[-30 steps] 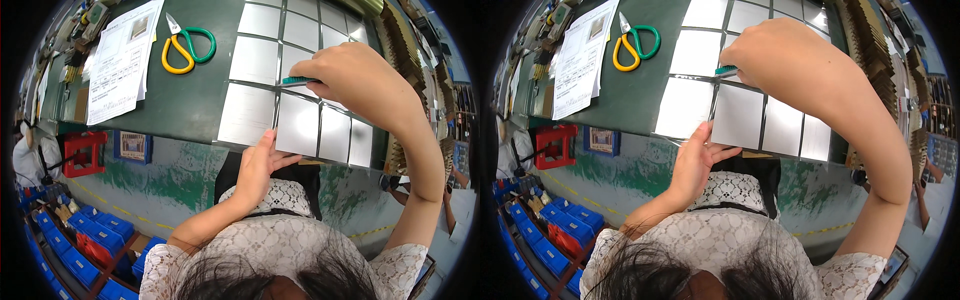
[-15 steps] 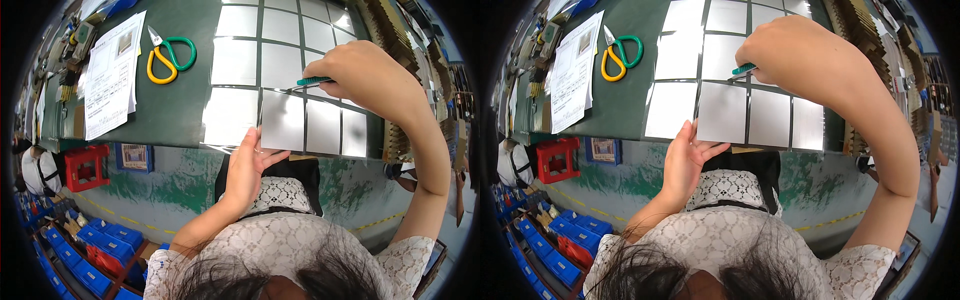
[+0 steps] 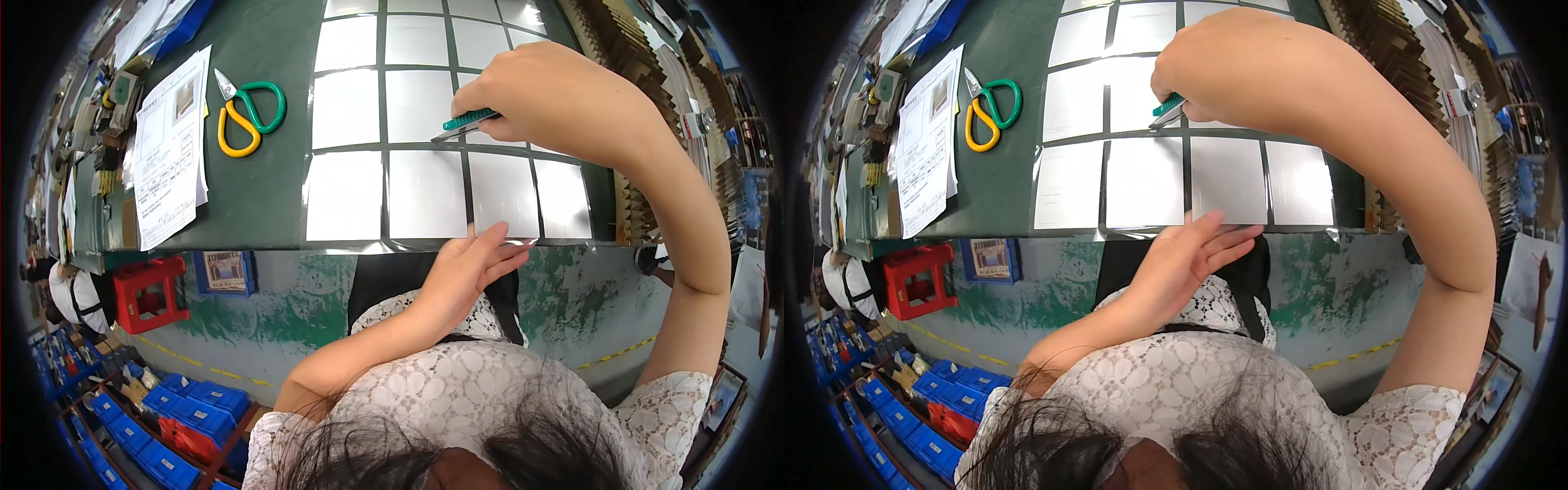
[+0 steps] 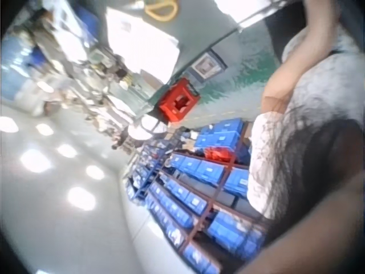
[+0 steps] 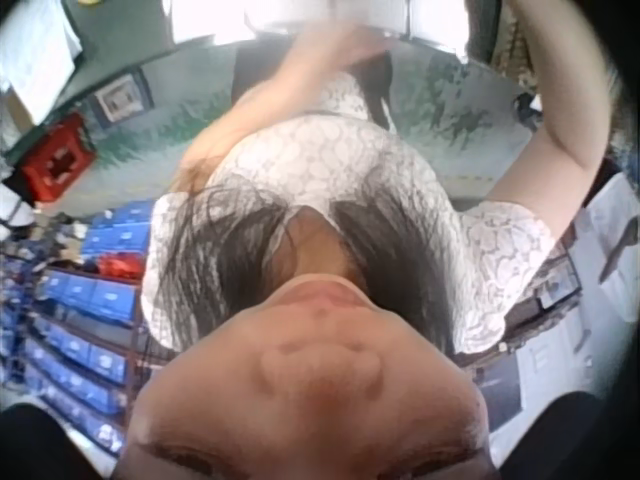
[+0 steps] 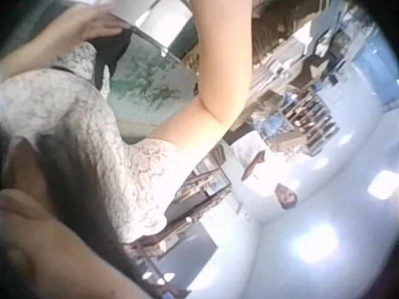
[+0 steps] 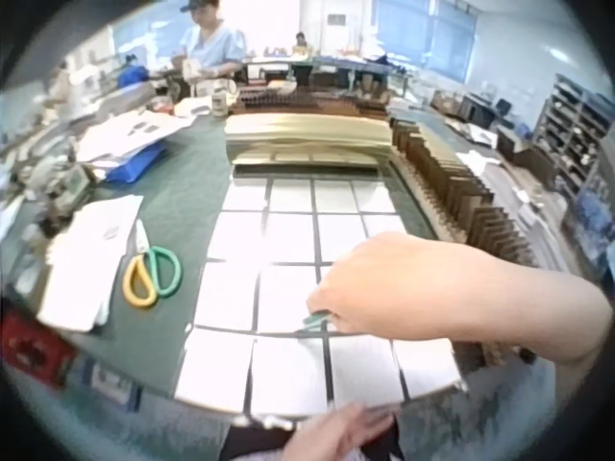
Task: Inspecting and cleaning gold reflective plates and using a utility knife to cut white component sheets.
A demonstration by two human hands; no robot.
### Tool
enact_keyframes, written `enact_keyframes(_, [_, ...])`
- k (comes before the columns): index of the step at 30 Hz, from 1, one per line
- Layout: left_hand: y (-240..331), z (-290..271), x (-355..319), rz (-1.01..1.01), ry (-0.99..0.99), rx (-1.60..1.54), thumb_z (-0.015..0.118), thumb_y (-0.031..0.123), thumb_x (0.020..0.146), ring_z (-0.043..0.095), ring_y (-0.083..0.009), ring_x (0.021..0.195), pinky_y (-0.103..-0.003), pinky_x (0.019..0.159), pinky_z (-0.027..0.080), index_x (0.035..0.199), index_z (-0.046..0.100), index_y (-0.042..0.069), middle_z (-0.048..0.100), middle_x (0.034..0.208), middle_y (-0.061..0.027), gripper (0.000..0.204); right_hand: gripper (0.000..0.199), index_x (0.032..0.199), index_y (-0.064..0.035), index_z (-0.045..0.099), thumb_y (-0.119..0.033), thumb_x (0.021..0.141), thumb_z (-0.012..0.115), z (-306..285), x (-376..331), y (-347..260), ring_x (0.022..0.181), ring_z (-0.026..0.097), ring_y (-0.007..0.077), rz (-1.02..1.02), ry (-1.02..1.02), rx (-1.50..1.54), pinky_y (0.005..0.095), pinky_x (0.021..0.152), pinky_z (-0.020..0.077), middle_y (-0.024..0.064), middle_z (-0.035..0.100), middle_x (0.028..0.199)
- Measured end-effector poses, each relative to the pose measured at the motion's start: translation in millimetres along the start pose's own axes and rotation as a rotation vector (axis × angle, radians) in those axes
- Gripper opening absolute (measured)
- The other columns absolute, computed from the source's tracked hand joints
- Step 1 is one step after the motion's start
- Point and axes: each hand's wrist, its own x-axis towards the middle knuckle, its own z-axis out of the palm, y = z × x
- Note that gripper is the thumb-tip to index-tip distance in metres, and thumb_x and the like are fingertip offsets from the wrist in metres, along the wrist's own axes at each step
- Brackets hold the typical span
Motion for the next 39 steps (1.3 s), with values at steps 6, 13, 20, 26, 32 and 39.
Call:
enact_keyframes(6, [-4.0, 5.6, 7.0, 0.006, 0.03, -0.006, 0.042, 0.022, 0.099, 0.055, -0.0295, 0.115, -0.037, 0.102, 0.044, 0.116, 0.048, -0.011, 0.055, 0.12, -0.0212, 0.037, 0.023, 0.101, -0.01, 0.067, -0.012, 0.078, 0.064, 6.7, -10.0, 6.7, 0.082, 0.061, 0.0285, -0.022, 0.055, -0.026, 0.0394, 0.078, 0.0467, 0.0115, 0.063, 0.079])
enact_keyframes(13, [1.8, 14.8, 0.8, 0.016, 0.03, 0.027, 0.04, 0.023, 0.1, 0.054, -0.0312, 0.117, -0.037, 0.102, 0.044, 0.12, 0.046, -0.012, 0.055, 0.121, -0.0219, 0.041, 0.018, 0.094, -0.0092, 0.067, -0.012, 0.076, 0.064, 2.3, -17.0, 12.4, 0.077, 0.061, 0.0284, -0.016, 0.003, -0.065, 0.0397, 0.075, 0.0468, 0.0107, 0.062, 0.073])
enact_keyframes(20, [-0.7, 12.5, 1.9, 0.011, 0.021, 0.052, 0.041, 0.024, 0.1, 0.053, -0.0317, 0.118, -0.038, 0.102, 0.044, 0.122, 0.044, -0.013, 0.054, 0.123, -0.0224, 0.043, 0.017, 0.092, -0.0092, 0.068, -0.011, 0.075, 0.065, 0.0, -27.3, 20.2, 0.076, 0.061, 0.0283, 0.025, -0.057, -0.087, 0.039, 0.074, 0.0474, 0.0097, 0.062, 0.071])
enact_keyframes(26, [5.2, 16.4, 0.8, -0.034, 0.043, 0.098, 0.041, 0.024, 0.1, 0.053, -0.0319, 0.118, -0.037, 0.1, 0.046, 0.112, 0.048, -0.012, 0.055, 0.119, -0.0219, 0.039, 0.019, 0.089, -0.0084, 0.07, -0.008, 0.069, 0.07, 2.4, -45.0, 36.1, 0.077, 0.063, 0.0268, 0.089, -0.07, -0.122, 0.0364, 0.072, 0.0493, 0.0093, 0.066, 0.076])
enact_keyframes(32, [9.4, 26.2, 0.8, 0.0, 0.117, 0.106, 0.042, 0.019, 0.099, 0.056, -0.0316, 0.115, -0.033, 0.096, 0.049, 0.092, 0.052, -0.002, 0.058, 0.11, -0.0171, 0.025, 0.02, 0.086, -0.0077, 0.072, -0.005, 0.067, 0.069, 17.6, -71.7, 59.3, 0.076, 0.065, 0.0256, 0.153, -0.102, -0.19, 0.0341, 0.072, 0.0505, 0.0093, 0.067, 0.075])
enact_keyframes(39, [1.4, 20.2, 2.6, 0.003, 0.111, 0.108, 0.041, 0.02, 0.099, 0.056, -0.0321, 0.115, -0.037, 0.099, 0.047, 0.108, 0.049, -0.011, 0.057, 0.112, -0.0184, 0.033, 0.012, 0.077, -0.0075, 0.068, -0.005, 0.066, 0.069, 23.3, -100.2, 66.5, 0.077, 0.065, 0.0267, 0.314, -0.296, -0.462, 0.0338, 0.071, 0.0503, 0.0105, 0.066, 0.075])
